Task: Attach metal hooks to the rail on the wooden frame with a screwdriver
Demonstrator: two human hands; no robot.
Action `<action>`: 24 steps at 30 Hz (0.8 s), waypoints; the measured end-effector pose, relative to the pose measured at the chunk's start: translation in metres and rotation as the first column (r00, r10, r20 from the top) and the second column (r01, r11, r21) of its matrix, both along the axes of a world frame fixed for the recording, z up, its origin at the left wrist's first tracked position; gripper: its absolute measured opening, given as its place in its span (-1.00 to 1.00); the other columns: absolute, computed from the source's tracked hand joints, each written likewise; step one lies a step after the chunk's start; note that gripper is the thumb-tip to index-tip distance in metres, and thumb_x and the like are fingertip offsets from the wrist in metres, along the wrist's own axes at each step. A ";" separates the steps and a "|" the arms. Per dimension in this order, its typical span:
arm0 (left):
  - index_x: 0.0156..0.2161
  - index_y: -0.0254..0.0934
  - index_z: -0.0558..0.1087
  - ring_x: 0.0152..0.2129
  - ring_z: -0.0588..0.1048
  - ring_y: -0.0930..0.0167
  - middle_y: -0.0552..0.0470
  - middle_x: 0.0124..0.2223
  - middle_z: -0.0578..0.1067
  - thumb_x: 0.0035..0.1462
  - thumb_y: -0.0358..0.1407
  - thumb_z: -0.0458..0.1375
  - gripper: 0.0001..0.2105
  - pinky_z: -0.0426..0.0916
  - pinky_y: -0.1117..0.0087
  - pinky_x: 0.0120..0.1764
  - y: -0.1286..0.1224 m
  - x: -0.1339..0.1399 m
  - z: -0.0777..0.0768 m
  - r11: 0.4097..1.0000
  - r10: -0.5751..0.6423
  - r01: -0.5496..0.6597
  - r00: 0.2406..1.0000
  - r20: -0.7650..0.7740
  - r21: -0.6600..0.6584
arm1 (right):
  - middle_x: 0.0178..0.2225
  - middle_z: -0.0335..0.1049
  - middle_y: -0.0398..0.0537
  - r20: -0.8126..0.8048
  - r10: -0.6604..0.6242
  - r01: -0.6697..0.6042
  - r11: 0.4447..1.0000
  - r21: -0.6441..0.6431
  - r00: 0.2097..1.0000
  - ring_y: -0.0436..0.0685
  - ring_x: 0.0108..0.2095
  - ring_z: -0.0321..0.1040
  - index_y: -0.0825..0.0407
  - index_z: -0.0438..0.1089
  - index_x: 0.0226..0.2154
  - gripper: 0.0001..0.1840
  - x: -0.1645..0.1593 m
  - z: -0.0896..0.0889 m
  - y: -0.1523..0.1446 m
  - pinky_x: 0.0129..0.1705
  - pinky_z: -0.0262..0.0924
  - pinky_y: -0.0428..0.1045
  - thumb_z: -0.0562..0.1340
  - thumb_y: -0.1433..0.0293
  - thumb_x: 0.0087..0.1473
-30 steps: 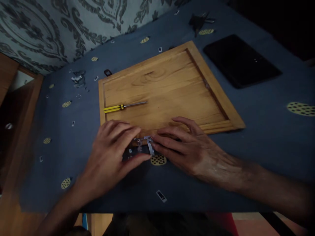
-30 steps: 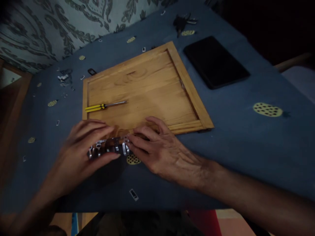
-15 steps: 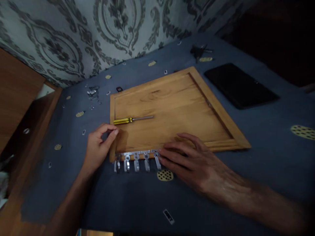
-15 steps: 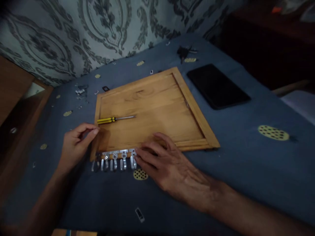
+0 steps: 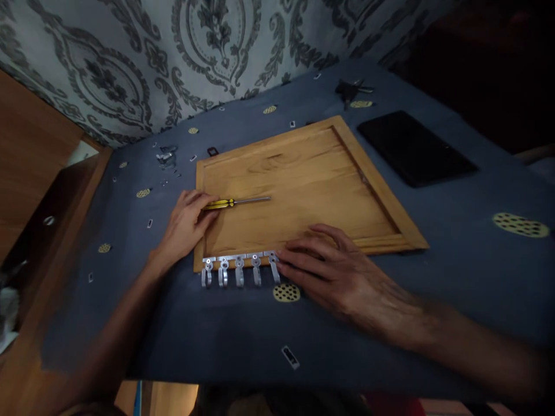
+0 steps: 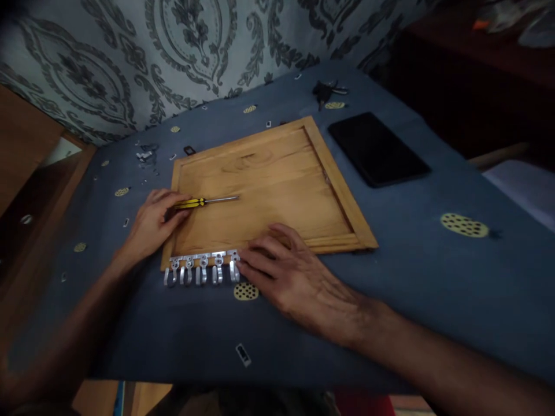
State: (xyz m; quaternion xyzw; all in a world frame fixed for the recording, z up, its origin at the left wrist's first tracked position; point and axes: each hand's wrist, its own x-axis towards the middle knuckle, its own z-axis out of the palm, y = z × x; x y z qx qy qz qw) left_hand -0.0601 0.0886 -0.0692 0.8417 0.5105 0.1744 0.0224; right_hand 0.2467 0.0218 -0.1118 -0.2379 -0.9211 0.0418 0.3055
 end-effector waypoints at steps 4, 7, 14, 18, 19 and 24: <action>-0.04 -0.25 0.51 -0.14 0.43 0.26 -0.03 -0.14 0.55 0.30 -0.29 0.09 -0.79 0.35 0.22 -0.03 0.000 -0.002 -0.005 1.000 0.022 -0.023 0.998 0.053 0.018 | -0.07 0.57 -0.09 0.011 0.006 -0.006 1.000 0.011 1.000 0.18 0.01 0.37 0.02 0.44 -0.01 -0.71 0.000 -0.001 0.001 0.29 0.01 0.24 0.06 0.42 0.37; -0.06 -0.23 0.52 -0.13 0.44 0.26 -0.02 -0.12 0.55 0.29 -0.28 0.10 -0.80 0.34 0.22 -0.03 0.001 -0.005 -0.008 1.000 0.023 -0.024 0.997 0.071 0.019 | -0.06 0.56 -0.13 0.005 0.005 -0.005 1.000 0.019 1.000 0.17 0.02 0.36 0.00 0.45 -0.01 -0.70 0.000 0.000 0.001 0.29 -0.01 0.22 0.03 0.39 0.39; -0.08 -0.20 0.53 -0.15 0.44 0.28 0.01 -0.14 0.56 0.29 -0.27 0.14 -0.83 0.34 0.24 -0.06 0.002 -0.009 -0.017 0.998 0.009 -0.018 0.989 0.148 0.057 | -0.08 0.58 -0.11 0.001 0.002 -0.002 1.000 -0.012 1.000 0.19 -0.01 0.38 0.01 0.50 -0.05 -0.71 0.000 0.001 0.001 0.28 -0.01 0.21 0.07 0.41 0.36; -0.06 -0.21 0.53 -0.16 0.44 0.29 0.00 -0.14 0.55 0.29 -0.29 0.15 -0.83 0.33 0.25 -0.07 0.000 -0.009 -0.020 0.997 -0.003 -0.009 0.986 0.166 0.072 | -0.06 0.57 -0.11 0.010 0.016 -0.016 1.000 -0.014 1.000 0.21 0.00 0.37 0.03 0.49 -0.04 -0.70 0.000 0.000 0.001 0.29 -0.04 0.22 0.06 0.40 0.37; -0.06 -0.21 0.53 -0.16 0.43 0.29 0.01 -0.14 0.55 0.29 -0.29 0.15 -0.83 0.33 0.25 -0.07 0.000 -0.009 -0.020 0.997 -0.004 -0.009 0.985 0.171 0.074 | -0.06 0.57 -0.11 0.011 0.016 -0.016 1.000 -0.013 1.000 0.20 0.00 0.37 0.02 0.49 -0.04 -0.69 0.000 -0.001 0.001 0.30 -0.05 0.22 0.05 0.39 0.38; -0.03 -0.21 0.52 -0.15 0.43 0.29 0.01 -0.13 0.55 0.30 -0.31 0.16 -0.82 0.32 0.25 -0.06 -0.001 -0.009 -0.022 0.996 -0.002 -0.013 0.984 0.179 0.085 | -0.05 0.57 -0.13 0.000 0.020 -0.020 1.000 -0.001 1.000 0.19 0.01 0.36 0.02 0.48 -0.04 -0.69 0.001 -0.003 0.002 0.31 -0.06 0.19 0.04 0.39 0.38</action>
